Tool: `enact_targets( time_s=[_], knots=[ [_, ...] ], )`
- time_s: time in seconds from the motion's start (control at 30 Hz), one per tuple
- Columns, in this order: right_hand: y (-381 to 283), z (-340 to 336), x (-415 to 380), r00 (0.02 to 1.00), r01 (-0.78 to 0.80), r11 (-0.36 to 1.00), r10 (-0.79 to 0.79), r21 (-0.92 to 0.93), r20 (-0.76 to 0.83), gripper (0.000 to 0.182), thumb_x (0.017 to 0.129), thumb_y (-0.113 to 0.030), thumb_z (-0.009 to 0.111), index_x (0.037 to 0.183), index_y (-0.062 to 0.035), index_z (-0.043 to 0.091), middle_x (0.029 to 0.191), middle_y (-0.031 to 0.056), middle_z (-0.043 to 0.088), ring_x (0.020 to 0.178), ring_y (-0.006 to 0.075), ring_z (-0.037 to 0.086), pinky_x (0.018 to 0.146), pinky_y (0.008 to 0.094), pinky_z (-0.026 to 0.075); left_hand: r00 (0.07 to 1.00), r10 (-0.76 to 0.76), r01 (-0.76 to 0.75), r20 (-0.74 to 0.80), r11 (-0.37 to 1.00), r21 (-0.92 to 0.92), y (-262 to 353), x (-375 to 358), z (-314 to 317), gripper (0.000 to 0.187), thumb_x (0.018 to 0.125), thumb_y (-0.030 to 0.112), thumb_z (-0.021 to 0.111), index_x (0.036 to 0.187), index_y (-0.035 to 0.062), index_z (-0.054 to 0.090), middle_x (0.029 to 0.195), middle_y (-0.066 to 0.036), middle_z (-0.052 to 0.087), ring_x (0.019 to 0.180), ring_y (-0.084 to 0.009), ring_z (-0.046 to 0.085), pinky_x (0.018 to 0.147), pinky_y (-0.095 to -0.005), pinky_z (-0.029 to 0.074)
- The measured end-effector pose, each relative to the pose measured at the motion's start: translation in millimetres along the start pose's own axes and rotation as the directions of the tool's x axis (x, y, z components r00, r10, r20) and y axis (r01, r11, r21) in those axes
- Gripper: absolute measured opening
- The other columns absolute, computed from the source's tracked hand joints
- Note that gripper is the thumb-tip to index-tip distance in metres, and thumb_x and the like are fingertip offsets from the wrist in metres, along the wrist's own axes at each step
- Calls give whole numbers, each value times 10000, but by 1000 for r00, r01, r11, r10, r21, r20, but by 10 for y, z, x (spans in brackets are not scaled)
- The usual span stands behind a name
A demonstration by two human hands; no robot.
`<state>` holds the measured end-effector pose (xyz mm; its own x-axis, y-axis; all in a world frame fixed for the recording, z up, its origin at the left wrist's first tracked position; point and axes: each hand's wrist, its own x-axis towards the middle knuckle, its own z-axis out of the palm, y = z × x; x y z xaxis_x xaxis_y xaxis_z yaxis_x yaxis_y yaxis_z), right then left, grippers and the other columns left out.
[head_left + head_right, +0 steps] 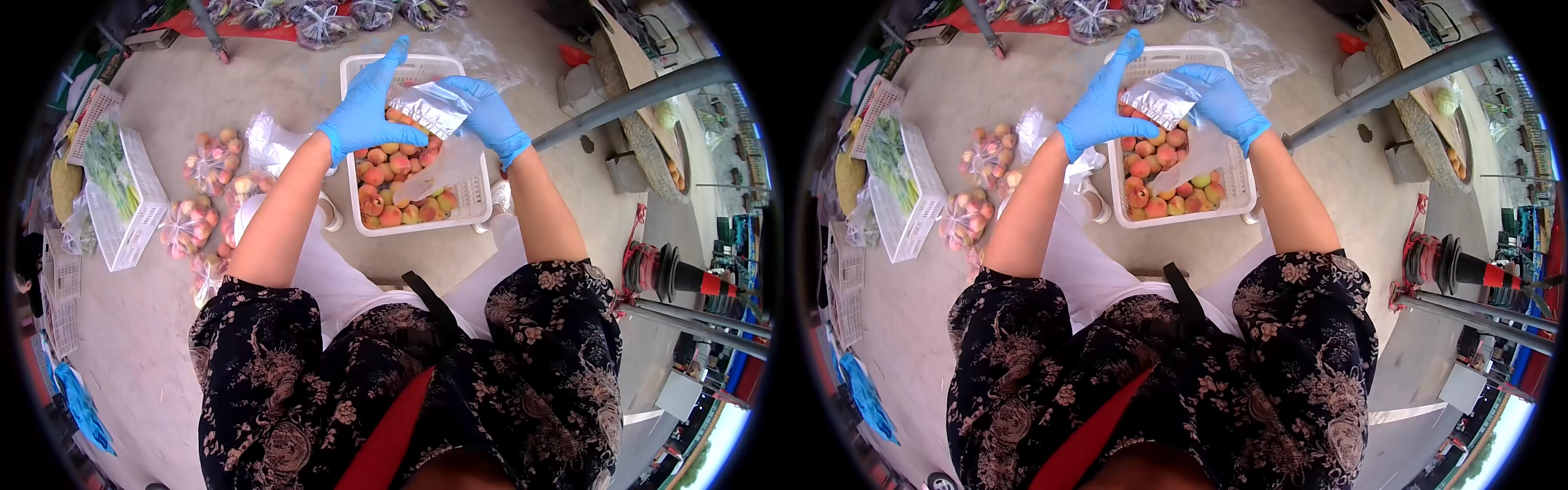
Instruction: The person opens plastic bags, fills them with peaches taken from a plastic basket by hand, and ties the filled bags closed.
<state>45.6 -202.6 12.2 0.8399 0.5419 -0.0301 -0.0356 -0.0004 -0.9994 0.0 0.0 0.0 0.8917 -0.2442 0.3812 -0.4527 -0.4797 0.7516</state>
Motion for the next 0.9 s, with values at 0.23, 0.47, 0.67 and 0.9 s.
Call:
enact_targets(
  time_s=[0.23, 0.47, 0.67, 0.9],
  knots=[
    [-453, -207, -548, 979, -8, 318, -191, -948, -72, 230, 746, -308, 672, 850, -103, 655, 638, 14, 570, 595, 113, 527, 568, 269, 445, 856, -517, 450, 25, 720, -528, 239, 17, -475, 374, 805, 276, 620, 1047, -9, 596, 952, -100, 636, 857, -170, 609, 734, -293, 477],
    [-386, -47, -1255, 982, 35, 999, -27, -39, 188, 356, 872, -332, 509, 868, -2, 645, 826, 64, 651, 776, 173, 609, 709, 314, 471, 737, -676, 283, 15, 288, -915, 62, -286, -854, 203, 846, 217, 572, 963, 62, 630, 825, -43, 638, 711, -162, 610, 631, -276, 503],
    [347, 811, -947, 932, 354, 769, -247, -532, 264, 541, 755, -349, 665, 1117, 29, 523, 995, 116, 598, 913, 212, 568, 862, 302, 427, 751, -655, 266, 87, 179, -947, 135, -439, -933, 163, 849, 217, 571, 901, 68, 617, 787, -42, 632, 693, -161, 610, 614, -286, 509],
    [643, 1012, -297, 992, 33, 949, 8, 315, -127, 388, 745, -219, 689, 1051, -4, 585, 896, 57, 606, 783, 136, 550, 717, 261, 447, 666, -746, 221, 31, 158, -962, 233, -621, -836, 145, 878, 156, 526, 921, 49, 614, 675, 12, 570, 533, -61, 516, 462, -195, 442]
  ],
)
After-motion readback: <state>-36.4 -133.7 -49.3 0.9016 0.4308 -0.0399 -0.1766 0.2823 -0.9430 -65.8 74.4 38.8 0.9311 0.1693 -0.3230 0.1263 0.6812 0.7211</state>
